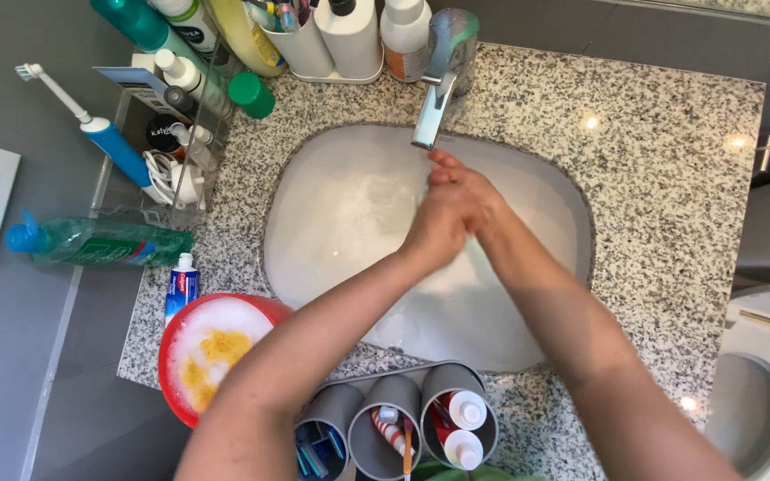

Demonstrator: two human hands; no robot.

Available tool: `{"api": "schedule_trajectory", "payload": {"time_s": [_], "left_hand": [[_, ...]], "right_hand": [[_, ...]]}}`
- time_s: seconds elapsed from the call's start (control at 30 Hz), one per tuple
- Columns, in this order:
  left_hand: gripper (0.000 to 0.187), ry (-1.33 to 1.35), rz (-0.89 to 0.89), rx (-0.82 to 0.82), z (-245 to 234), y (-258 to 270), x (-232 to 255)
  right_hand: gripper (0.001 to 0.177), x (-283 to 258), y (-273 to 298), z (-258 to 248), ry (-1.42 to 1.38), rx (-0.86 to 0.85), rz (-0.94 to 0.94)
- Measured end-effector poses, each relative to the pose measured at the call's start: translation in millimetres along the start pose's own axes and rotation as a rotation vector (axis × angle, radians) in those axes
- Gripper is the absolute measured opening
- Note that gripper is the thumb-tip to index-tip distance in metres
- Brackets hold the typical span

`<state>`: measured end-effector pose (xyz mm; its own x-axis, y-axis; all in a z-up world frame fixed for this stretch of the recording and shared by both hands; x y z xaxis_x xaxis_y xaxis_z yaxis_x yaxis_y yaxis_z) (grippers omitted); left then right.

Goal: Cleaning a bathroom sink and faucet using a sponge, soap, and a cleaning cloth.

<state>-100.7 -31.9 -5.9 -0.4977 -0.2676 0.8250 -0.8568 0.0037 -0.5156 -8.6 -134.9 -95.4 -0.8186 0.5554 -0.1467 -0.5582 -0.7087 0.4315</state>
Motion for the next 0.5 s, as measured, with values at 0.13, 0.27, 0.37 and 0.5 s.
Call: {"api": "schedule_trajectory", "payload": {"time_s": [0.13,0.27,0.37,0.5], "left_hand": [[0.008,-0.301,0.598,-0.522,-9,5,25],[0.005,-0.530,0.900,-0.920,0,16,11],[0.011,-0.784,0.902,-1.230,22,33,-19],[0.013,-0.778,0.587,-1.375,45,53,-55]], "right_hand": [[0.033,-6,26,54,0.354,-0.147,0.280],[0.022,4,38,92,1.084,-0.080,0.411],[0.022,21,38,99,1.613,0.005,0.277],[0.024,33,21,63,1.864,0.087,0.029]]}}
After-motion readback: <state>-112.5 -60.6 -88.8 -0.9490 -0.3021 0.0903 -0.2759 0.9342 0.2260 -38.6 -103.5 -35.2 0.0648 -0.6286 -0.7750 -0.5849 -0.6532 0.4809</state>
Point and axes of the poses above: each hand's wrist, its own y-axis away from the middle knuckle, its own z-axis out of the palm, x = y × z, the point moved 1 cm from there along -y, towards the middle knuckle, and after that the axes turned 13 degrees about z, right-handed, at the moved point
